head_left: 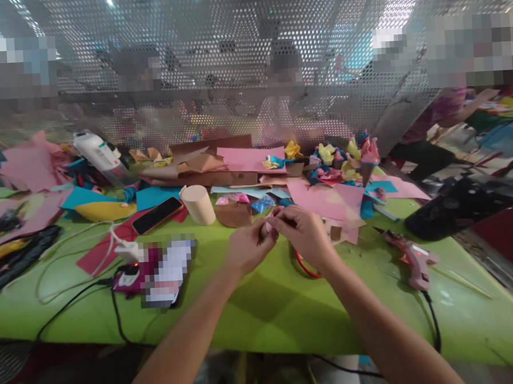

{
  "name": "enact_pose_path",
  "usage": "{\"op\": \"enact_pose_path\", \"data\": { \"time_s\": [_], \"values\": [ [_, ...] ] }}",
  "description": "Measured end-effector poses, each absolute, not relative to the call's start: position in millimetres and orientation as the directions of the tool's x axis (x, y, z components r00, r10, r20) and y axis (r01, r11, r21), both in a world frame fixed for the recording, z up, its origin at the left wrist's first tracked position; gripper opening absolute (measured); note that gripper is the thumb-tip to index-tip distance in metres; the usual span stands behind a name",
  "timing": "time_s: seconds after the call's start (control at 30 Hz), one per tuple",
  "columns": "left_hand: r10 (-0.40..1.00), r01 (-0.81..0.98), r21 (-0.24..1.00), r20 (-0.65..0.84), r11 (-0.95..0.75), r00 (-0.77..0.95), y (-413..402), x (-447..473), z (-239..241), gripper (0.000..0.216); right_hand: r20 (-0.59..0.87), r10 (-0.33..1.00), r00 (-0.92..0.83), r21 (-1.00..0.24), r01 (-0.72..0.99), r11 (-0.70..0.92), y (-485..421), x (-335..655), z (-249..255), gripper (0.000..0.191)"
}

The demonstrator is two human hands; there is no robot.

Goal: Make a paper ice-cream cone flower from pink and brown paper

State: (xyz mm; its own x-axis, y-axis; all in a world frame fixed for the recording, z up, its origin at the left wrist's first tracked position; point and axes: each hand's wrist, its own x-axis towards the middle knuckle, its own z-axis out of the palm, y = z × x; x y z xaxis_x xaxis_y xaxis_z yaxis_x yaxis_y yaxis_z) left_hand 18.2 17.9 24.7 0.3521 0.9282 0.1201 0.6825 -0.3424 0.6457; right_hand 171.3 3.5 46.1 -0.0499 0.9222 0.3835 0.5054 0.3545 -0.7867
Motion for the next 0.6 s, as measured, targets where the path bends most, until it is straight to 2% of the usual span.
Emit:
{"op": "enact_pose_path", "data": {
  "time_s": [0.17,0.23,0.33,0.6],
  "values": [
    [0.927,0.607,0.735,0.079,-0.302,0.366,20.4,13.2,25.9,0.051,0.356,0.906,-0.228,-0.788,0.449,0.422,3.3,181.6,55.4,0.020],
    [0.926,0.587,0.754,0.074,-0.294,0.369,21.9,11.8,25.2,0.050,0.349,0.898,-0.267,-0.774,0.457,0.437,4.0,185.6,56.8,0.023],
    [0.922,0.559,0.775,0.079,-0.296,0.379,23.5,10.7,23.0,0.052,0.359,0.887,-0.290,-0.746,0.483,0.460,5.7,188.8,56.3,0.026],
    [0.912,0.480,0.833,0.067,-0.274,0.404,25.6,10.5,19.8,0.053,0.437,0.859,-0.265,-0.684,0.522,0.510,8.3,185.2,49.9,0.017]
  ]
}}
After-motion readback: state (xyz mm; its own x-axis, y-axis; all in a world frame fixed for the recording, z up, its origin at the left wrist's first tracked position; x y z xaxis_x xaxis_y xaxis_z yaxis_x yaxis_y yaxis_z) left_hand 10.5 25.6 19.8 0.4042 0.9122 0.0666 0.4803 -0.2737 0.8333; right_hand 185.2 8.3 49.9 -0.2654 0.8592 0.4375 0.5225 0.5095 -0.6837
